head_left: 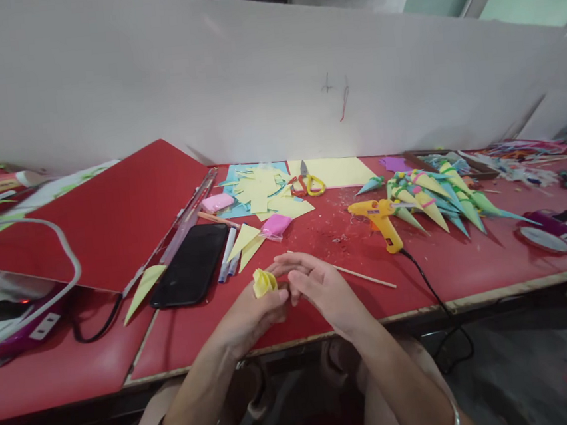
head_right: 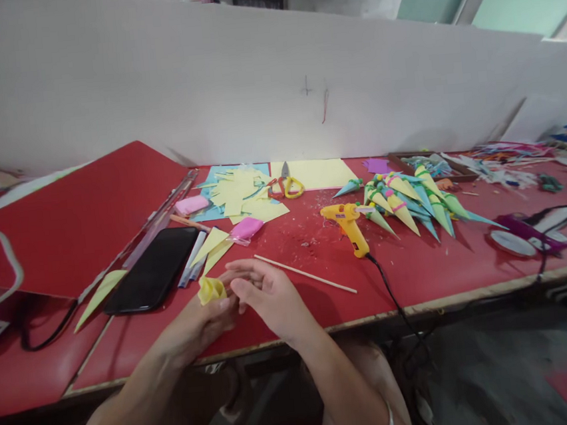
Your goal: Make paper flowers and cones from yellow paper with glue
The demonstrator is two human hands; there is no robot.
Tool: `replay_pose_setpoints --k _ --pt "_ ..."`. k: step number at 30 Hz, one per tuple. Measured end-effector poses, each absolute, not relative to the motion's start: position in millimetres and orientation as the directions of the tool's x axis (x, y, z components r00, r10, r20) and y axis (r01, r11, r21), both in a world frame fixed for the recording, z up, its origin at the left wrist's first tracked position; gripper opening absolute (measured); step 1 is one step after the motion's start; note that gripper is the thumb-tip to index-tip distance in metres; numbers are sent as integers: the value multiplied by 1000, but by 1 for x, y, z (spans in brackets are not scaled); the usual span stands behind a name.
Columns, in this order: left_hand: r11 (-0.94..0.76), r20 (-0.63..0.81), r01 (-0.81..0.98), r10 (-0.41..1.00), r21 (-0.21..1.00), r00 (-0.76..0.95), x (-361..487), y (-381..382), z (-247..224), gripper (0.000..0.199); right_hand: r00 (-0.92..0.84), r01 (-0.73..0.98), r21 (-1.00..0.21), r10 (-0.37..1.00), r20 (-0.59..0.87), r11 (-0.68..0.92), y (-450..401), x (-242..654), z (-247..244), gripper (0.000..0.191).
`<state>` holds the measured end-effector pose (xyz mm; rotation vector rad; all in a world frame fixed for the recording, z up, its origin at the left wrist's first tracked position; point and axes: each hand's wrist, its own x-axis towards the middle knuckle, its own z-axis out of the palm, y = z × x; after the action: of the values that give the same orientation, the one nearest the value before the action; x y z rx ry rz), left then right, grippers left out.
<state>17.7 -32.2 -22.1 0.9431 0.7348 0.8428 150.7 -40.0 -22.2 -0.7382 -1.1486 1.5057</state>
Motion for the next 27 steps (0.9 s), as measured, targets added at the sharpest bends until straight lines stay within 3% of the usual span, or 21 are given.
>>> replay_pose_setpoints --k 5,7,12,15,19,24,27 --pt "252 -55 -486 922 837 383 20 -33 -16 32 -45 -466 -884 996 79 49 -38 152 -24 13" --pt "182 -7 -508 945 842 328 21 -32 -17 26 53 -477 -876 997 56 74 -36 153 -26 11" --pt "131 -2 -466 964 875 267 24 -26 -22 39 130 -466 -879 991 39 96 -31 157 -30 11" --pt "113 -63 -326 985 939 160 24 -23 -23 34 138 -434 -895 989 47 103 -29 158 -32 11" --pt "44 -44 24 999 999 8 15 -23 -22 25 150 -402 -908 987 63 119 -27 159 -36 11" --pt "6 -30 251 995 968 93 10 -25 -15 24 178 -336 -930 979 94 151 -25 161 -37 11" --pt "-117 60 375 985 920 159 21 -18 -3 23 203 -310 -936 973 106 167 -25 164 -36 12"
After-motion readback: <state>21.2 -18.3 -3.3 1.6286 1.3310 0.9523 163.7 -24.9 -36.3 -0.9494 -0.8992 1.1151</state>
